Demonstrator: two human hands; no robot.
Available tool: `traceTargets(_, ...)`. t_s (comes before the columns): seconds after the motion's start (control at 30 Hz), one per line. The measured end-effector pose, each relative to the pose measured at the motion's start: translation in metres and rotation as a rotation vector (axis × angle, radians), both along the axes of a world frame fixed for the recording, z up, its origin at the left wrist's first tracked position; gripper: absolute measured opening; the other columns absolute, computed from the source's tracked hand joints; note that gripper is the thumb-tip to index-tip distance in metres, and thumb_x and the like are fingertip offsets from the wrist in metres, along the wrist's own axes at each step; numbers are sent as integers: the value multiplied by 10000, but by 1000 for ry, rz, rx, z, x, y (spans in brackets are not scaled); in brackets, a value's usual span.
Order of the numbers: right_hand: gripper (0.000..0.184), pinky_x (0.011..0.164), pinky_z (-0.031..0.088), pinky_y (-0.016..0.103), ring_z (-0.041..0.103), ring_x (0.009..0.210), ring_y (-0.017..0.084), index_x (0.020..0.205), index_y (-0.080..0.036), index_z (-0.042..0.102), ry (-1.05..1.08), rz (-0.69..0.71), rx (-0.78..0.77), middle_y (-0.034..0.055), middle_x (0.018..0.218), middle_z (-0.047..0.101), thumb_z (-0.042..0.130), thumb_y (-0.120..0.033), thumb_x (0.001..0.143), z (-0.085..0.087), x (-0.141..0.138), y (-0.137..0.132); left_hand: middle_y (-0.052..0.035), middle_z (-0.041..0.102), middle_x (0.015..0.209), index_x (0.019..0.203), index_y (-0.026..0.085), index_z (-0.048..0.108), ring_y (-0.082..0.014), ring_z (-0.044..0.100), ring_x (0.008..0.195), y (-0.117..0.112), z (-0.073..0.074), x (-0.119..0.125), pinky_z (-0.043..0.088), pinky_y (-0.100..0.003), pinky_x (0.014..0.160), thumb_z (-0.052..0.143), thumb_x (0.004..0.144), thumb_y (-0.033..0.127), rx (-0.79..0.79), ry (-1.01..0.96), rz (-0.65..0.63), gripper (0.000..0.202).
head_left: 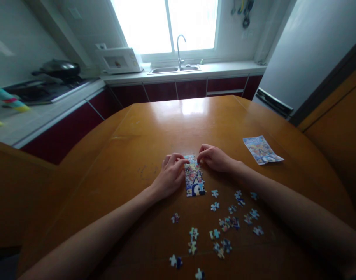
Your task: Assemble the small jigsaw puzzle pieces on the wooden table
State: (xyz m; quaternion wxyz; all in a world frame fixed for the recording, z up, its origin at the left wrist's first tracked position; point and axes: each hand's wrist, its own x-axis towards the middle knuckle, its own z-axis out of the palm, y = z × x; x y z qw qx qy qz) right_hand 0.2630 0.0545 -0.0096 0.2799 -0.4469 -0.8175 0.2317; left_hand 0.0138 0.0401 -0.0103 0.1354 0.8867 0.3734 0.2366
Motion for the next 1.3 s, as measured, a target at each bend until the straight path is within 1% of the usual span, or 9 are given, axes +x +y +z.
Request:
traceTargets(0.27, 289, 838, 459, 299, 601, 848, 148, 787, -197, 756, 71, -20, -75, 41, 948, 625, 528, -23, 820, -5, -3, 5, -74, 512, 1207, 1046, 212, 616, -263, 424, 1175, 0, 0, 0, 402, -491, 1063, 476, 884, 79, -28, -4, 4, 253)
traceTargets(0.4, 266, 762, 473, 283, 600, 804, 142, 779, -164, 731, 194, -25, -102, 48, 893, 653, 509, -19, 799, -3, 1, 10, -74, 512, 1206, 989, 206, 601, -265, 421, 1173, 1, 2, 0, 401, -495, 1056, 470, 867, 63, -33, 6, -7, 229)
traceTargets(0.47, 245, 728, 477, 283, 609, 770, 145, 784, -152, 722, 254, -52, -147, 48, 836, 676, 505, -39, 798, -3, 3, 13, -76, 513, 1203, 980, 205, 596, -266, 421, 1174, 1, 4, 0, 400, -497, 1056, 469, 876, 72, -35, 7, -9, 211)
traceTargets(0.57, 234, 720, 488, 289, 633, 743, 149, 812, -144, 728, 307, -92, -216, 53, 804, 713, 510, -64, 783, -4, 6, 17, -77, 519, 1194, 973, 203, 596, -264, 426, 1164, 0, 5, 1, 404, -497, 1052, 465, 899, 92, -38, 7, -8, 186)
traceTargets(0.83, 237, 720, 500, 287, 635, 738, 151, 829, -147, 738, 295, -124, -238, 52, 808, 733, 526, -70, 759, -7, 9, 21, -64, 523, 1197, 1006, 220, 606, -257, 428, 1171, 1, 1, -1, 408, -491, 1059, 480, 899, 88, -25, -11, -18, 212)
traceTargets(1.07, 232, 732, 507, 285, 646, 763, 156, 817, -156, 739, 297, -131, -242, 55, 825, 742, 534, -63, 760, -6, 8, 20, -71, 522, 1197, 1037, 219, 619, -261, 432, 1174, 0, 3, 0, 413, -498, 1057, 479, 893, 80, -34, -11, -27, 244)
traceTargets(1.3, 231, 709, 503, 275, 631, 735, 147, 828, -149, 743, 303, -144, -246, 45, 810, 737, 534, -75, 759, -8, 8, 21, -72, 531, 1194, 1034, 222, 630, -264, 441, 1171, 0, 3, 0, 416, -497, 1062, 475, 899, 101, -32, -6, -23, 239)
